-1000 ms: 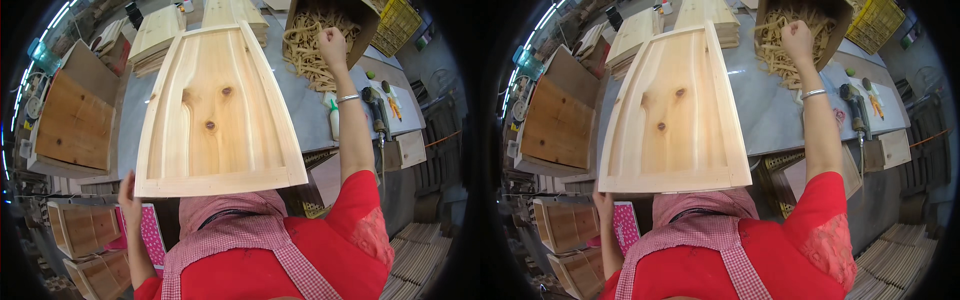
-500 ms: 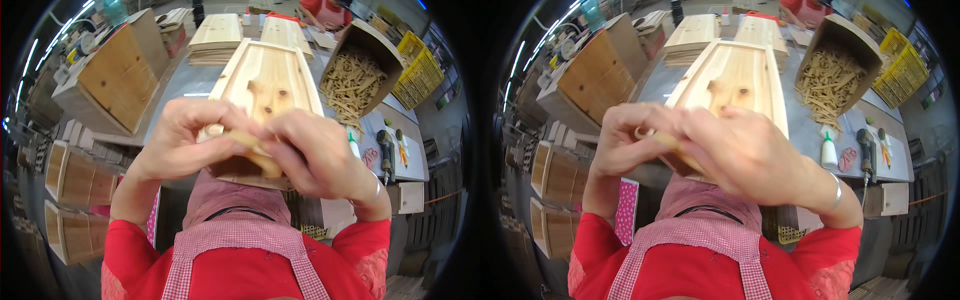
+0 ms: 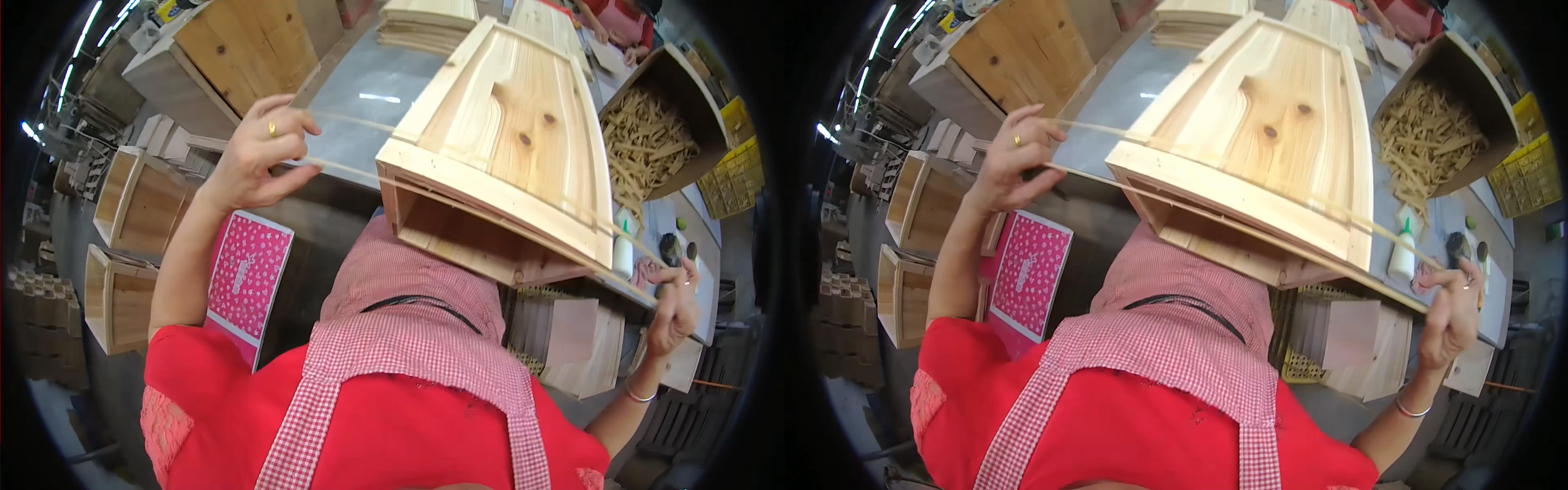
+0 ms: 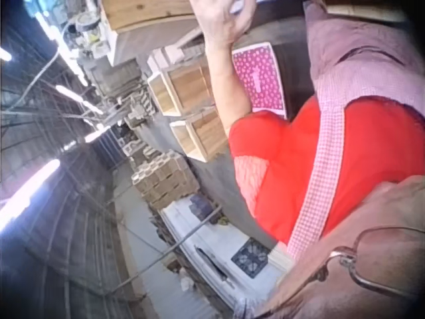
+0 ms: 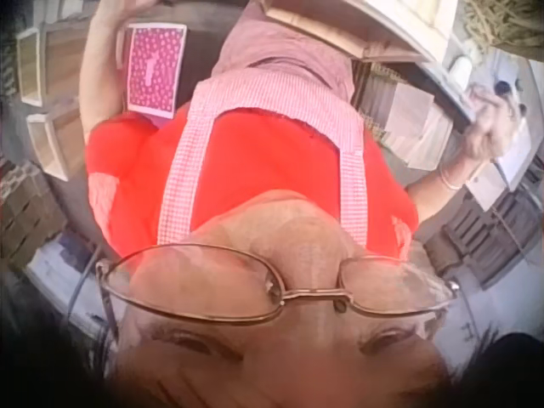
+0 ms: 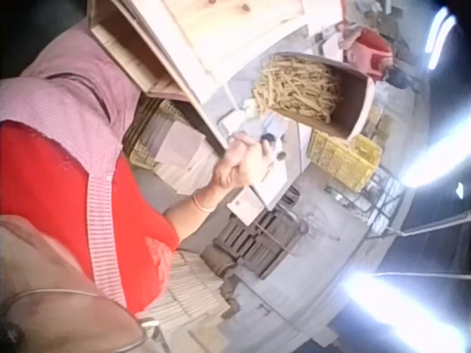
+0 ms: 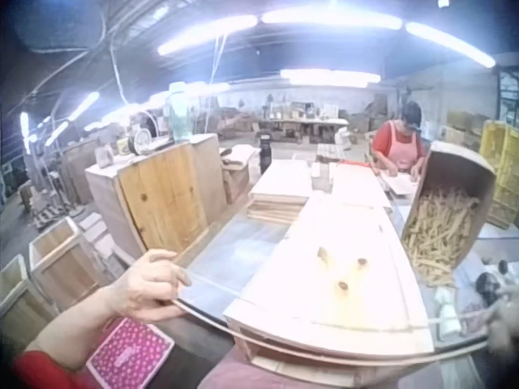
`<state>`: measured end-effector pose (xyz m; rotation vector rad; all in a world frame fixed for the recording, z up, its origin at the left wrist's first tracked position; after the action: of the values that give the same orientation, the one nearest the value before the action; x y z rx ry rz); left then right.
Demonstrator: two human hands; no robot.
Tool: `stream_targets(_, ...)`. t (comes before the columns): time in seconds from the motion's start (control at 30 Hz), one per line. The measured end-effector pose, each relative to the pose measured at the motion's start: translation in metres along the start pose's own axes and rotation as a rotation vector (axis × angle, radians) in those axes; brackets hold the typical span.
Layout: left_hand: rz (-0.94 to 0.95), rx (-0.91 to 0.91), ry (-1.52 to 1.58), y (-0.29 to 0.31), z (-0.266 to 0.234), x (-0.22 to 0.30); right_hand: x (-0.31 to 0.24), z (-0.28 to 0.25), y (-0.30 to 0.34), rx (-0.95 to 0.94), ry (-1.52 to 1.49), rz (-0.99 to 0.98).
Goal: The person secures an assembled wooden planter box with rubber bands, applies glue to wooden panels with a squeeze bottle, joins the panels together to assemble a box, and places rubber bands around it.
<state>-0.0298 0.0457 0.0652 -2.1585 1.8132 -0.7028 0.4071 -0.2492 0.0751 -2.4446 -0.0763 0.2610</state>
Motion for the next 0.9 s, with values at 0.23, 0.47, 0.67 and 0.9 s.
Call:
stream_targets(0.23,-0.064,-0.262,-0.199,0.1,0.166,-0.023,-0.013,0.144,0.092,-0.303,0.199,-0.128)
stream_targets(0.47,-0.1,-0.309,-0.375,0.115,0.222,-0.063,0.049,0.195,0.096,-0.201,0.442,-0.109)
stream_targets(0.67,-0.061,-0.233,-0.195,0.067,0.219,-0.057,0.078,0.207,0.036,0.181,0.029,-0.113)
stream_targets(0.9,-0.029,0.536,-0.313,-0.017,0.063,0.068,0.025,0.132,-0.008,-0.272,-0.272,0.118)
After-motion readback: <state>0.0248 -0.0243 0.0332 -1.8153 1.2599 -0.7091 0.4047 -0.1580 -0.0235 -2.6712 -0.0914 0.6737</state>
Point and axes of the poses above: each hand's wrist, its own y-axis away from the middle knuckle, its own z-axis out of the palm, x = y × z, the point moved 3 cm from there along -y, towards the middle knuckle, and after that the axes turned 10 degrees about y, right-handed, at the moved point
